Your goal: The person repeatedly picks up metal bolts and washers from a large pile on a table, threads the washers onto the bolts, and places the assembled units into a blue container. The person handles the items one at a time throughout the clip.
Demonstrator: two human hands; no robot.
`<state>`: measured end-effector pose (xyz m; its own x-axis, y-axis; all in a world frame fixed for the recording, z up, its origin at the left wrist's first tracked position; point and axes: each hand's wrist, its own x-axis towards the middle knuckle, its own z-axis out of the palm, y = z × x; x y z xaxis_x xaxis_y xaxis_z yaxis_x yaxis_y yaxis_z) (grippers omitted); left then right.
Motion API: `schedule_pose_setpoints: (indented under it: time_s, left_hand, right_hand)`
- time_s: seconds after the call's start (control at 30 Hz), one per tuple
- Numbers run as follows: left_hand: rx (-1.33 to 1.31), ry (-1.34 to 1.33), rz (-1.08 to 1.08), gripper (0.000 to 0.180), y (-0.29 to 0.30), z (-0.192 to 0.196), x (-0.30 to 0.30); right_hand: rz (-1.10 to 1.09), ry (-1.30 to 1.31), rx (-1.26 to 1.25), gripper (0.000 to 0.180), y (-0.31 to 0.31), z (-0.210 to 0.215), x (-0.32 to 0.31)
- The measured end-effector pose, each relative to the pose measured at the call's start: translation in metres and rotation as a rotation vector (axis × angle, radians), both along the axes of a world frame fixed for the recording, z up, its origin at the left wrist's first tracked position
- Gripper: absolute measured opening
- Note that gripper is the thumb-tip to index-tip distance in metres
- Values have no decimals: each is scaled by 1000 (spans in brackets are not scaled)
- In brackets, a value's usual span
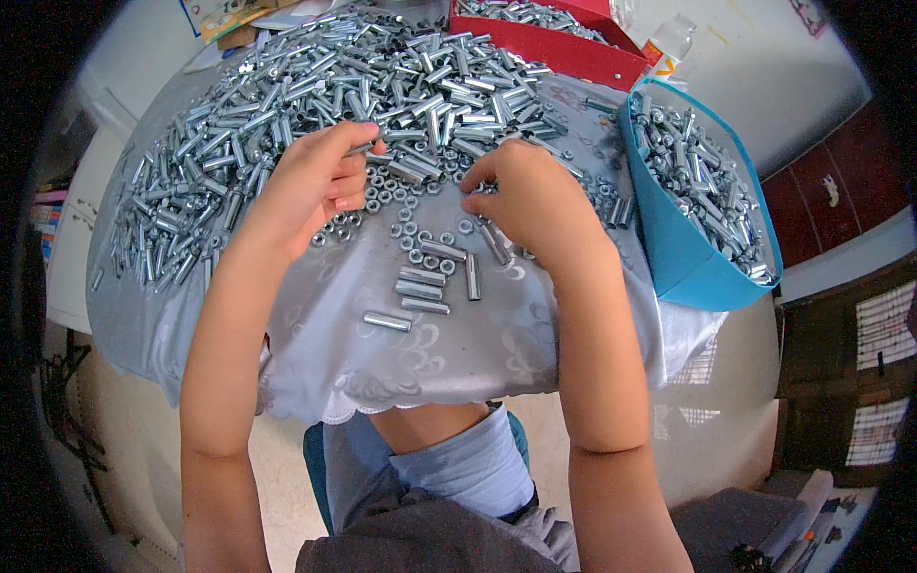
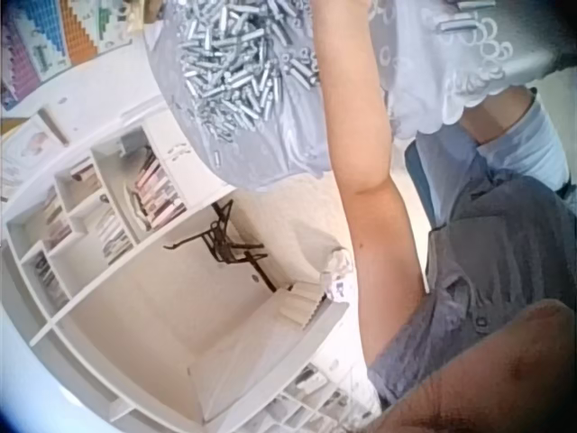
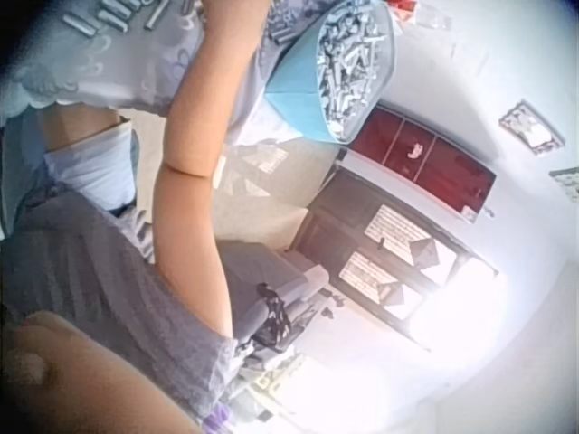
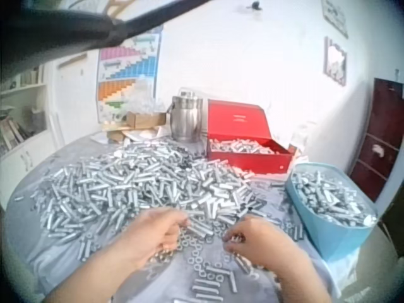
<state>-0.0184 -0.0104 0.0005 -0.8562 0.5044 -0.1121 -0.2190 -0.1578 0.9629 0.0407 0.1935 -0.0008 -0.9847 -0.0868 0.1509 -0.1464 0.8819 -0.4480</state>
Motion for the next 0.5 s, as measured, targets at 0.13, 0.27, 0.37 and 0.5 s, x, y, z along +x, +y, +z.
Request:
schedule_pose_setpoints:
  time_s: [0.13,0.27,0.37,0.5]
  left_hand:
    - [-6,9,-3,24,-1,0,-1]
    - [-19,20,-16,25,-1,-1,-1]
    - [-43,14,-3,26,0,0,1]
    - [-44,42,-12,27,0,-1,1]
  right_hand:
    - [-5,-46,8,18,-3,3,0]
    - [-8,-55,-29,18,-2,1,0]
    - [36,72,6,15,-4,0,0]
    - [44,-3,-337,12,-15,10,-1]
